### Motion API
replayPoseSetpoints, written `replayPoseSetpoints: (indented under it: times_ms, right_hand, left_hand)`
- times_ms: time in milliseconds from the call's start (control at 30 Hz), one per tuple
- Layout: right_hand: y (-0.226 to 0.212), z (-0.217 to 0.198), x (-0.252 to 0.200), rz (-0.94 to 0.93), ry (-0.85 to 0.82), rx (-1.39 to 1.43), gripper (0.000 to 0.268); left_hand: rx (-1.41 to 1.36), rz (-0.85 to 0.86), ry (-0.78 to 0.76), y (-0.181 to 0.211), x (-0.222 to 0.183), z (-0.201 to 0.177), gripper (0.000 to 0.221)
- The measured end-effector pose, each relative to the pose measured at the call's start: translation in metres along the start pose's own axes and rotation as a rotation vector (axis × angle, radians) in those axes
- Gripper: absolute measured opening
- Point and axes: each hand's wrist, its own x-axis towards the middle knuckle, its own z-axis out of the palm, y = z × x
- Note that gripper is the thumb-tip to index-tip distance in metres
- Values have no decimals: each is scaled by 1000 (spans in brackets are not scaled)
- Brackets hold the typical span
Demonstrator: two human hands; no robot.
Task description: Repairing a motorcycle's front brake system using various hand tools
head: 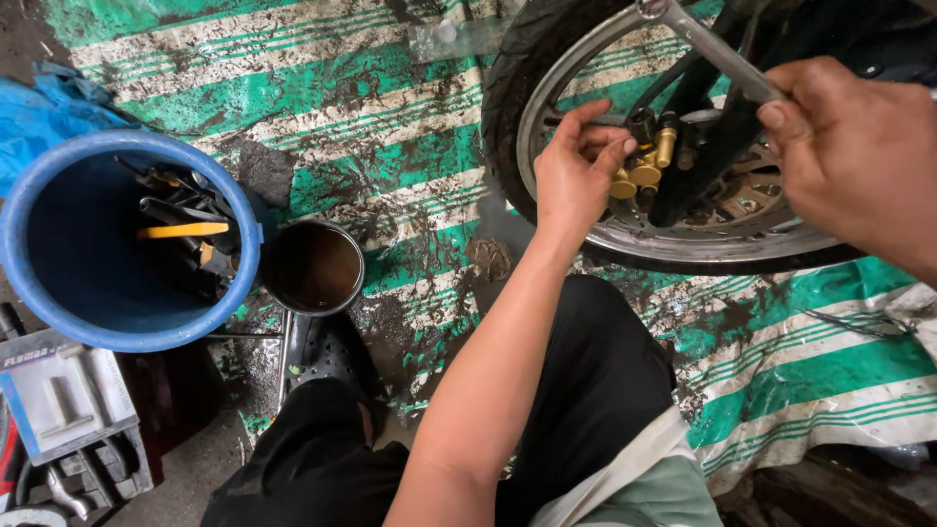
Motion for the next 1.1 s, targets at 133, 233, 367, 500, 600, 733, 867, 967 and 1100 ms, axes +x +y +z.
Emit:
replayPoseSetpoints:
  times_ms: [133,233,367,500,600,733,867,967,1100]
  right_hand:
    - [-33,-25,25,20,-550,-208,33]
    - [-43,-37,20,216,-509,72,32]
    - [-23,-17,20,101,-358,-83,31]
    - [-14,-14,2,98,-46,242,16]
    - [-15,-10,28,84,-634,-288,27]
    - [0,4,4,0,-190,-161,35]
    - [-1,4,9,86,-299,-74,27]
    - [3,3,2,43,-226,-40,27]
    - [4,6,17,-27,-477,-299,27]
  left_hand:
    - [-9,-15,8,3,3,1,48]
    - [16,-24,-16,7,-3,-2,49]
    - [9,-23,-10,6,0,0,48]
    - [-2,-52,-29,8,-2,-1,50]
    - [-2,-52,-27,6,1,-1,51]
    - [10,-71,-52,9,-2,-5,50]
    - [-94,-98,21,-5,6,-1,43]
    - [-220,-82,89,-26,16,4,35]
    - [-218,-108,163,-25,16,-2,35]
